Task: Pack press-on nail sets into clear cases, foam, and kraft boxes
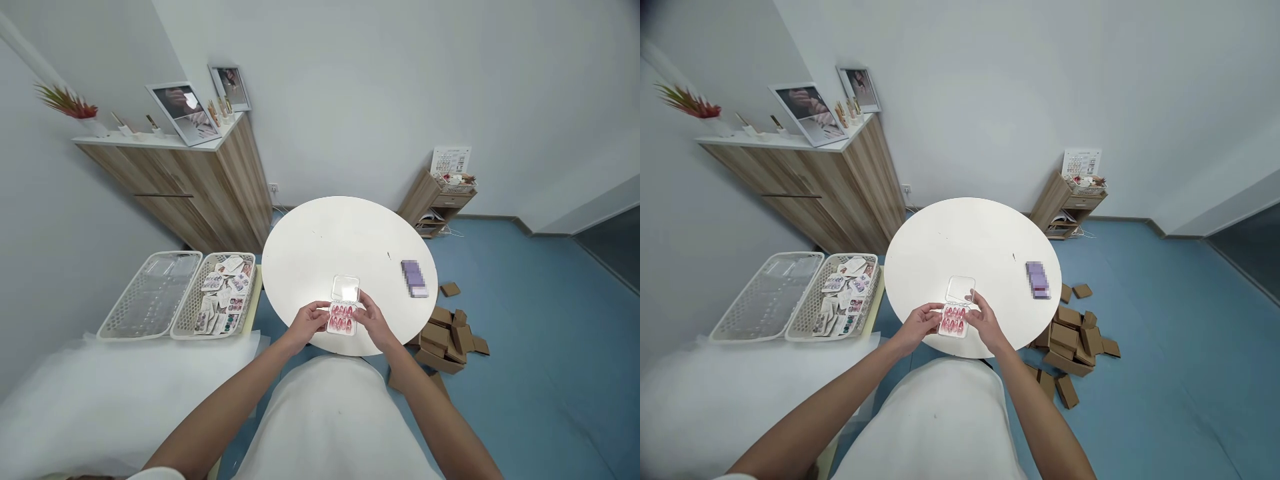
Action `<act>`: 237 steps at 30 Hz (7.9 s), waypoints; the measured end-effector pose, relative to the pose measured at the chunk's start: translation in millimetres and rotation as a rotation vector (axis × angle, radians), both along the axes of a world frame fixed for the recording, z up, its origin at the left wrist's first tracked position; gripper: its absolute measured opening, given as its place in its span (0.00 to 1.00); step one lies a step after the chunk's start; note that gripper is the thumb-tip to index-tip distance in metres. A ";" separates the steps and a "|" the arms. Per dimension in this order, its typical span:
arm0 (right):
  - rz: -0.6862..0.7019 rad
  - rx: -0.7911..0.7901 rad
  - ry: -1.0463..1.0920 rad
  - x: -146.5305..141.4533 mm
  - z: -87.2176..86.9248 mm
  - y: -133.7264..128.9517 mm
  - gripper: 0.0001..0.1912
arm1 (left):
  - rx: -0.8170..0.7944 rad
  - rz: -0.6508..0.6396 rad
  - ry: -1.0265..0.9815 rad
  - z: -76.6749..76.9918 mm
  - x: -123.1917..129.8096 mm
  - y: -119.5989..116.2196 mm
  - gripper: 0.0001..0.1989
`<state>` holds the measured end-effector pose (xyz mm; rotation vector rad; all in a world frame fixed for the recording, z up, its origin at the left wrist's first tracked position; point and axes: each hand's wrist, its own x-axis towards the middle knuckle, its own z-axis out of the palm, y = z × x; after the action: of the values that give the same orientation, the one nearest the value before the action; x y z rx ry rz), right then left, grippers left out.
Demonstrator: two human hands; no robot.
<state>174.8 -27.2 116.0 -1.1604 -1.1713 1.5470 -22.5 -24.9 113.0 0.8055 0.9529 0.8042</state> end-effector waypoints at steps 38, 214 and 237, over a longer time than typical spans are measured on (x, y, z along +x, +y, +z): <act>-0.249 -0.240 0.166 20.2 17.4 -45.6 0.25 | -0.108 0.219 -0.114 -4.8 64.2 -27.9 0.19; 1.671 0.780 -0.719 -401.7 -124.0 -22.8 0.33 | -0.691 1.862 0.165 -127.9 -244.8 -96.9 0.11; 1.166 0.156 -0.511 -395.5 -105.7 -22.0 0.37 | -0.574 1.779 0.364 -82.2 -194.2 -131.4 0.15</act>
<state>-220.7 -49.2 10.3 -0.7711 -2.5532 1.9222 -216.8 -156.3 30.7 -0.6853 2.0880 1.7307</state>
